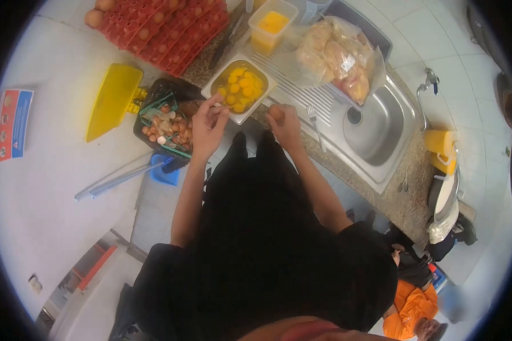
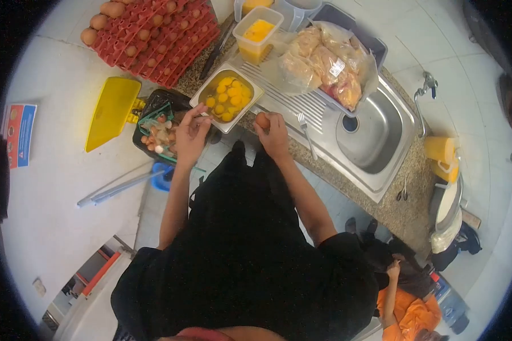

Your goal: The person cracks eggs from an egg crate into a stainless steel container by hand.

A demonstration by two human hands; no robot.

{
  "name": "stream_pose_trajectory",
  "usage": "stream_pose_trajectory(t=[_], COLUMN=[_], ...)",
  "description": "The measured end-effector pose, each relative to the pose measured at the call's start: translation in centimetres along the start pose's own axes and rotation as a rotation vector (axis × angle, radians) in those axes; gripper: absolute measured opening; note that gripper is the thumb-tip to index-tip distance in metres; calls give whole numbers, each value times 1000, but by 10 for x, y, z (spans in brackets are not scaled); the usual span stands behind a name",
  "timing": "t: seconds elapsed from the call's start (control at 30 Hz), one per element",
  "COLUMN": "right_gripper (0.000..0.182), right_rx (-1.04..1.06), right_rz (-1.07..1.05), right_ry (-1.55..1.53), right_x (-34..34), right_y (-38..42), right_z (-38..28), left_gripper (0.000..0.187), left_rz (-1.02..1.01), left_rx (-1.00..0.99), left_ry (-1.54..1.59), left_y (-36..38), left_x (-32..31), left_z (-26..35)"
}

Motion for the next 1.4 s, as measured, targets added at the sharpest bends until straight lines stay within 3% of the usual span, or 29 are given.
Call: stream_pose_trajectory(t=[0.17, 0.27, 0.33, 0.47, 0.5, 0.6, 0.63, 0.83, 1.03, 1.17, 1.27, 1.4], right_gripper=[40, 35, 34, 40, 42, 45, 46, 45, 44, 45, 44, 44], right_rx=[141, -164, -508, -985, -978, -871, -800, -607, -532, -467, -299, -274], right_rz=[-63, -19, -68, -306, -316, -384, -408, -446, -481, -507, -452, -468], right_ry=[104, -124, -491, -933, -923, -904, -898, -747, -634, -563, -483, -416], right_x=[-14, 4, 1, -12, -15, -36, -42, -65, -71, -83, -84, -80], right_y=[9, -5, -12, -35, -44, -70, -71, -80, -94, -99, -107, -115], right_z=[5, -3, 4, -40, -48, -73, -69, -61, -66, -56, -58, -68], left_gripper=[44, 43, 44, 46, 48, 46, 46, 46, 47, 42, 40, 38], left_rz=[22, -49, -166, -347, -335, -332, -329, -312, -428, -490, -494, -493], left_rx=[8, -10, -52, -230, -244, 65, 83, -1, -54, -83, -144, -260], left_ry=[28, -16, -124, -293, -324, -53, -29, -18, 58, -112, -189, -237], left_y=[0, -1, -1, -7, -9, -31, -39, -49, -66, -79, -87, -95], left_x=[-9, -17, -32, -64, -65, -62, -58, -49, -59, -60, -62, -68], left_z=[-2, -1, 8, 28, 37, 18, 4, -10, -17, -23, -22, -25])
Point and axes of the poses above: each hand's wrist, its own y-axis away from the middle knuckle, its own x-axis out of the back of the hand, z = x × y, the point moved 10 cm from there along -y, towards the middle knuckle, and after that the axes turned 14 degrees about z, right-handed, at the moved point
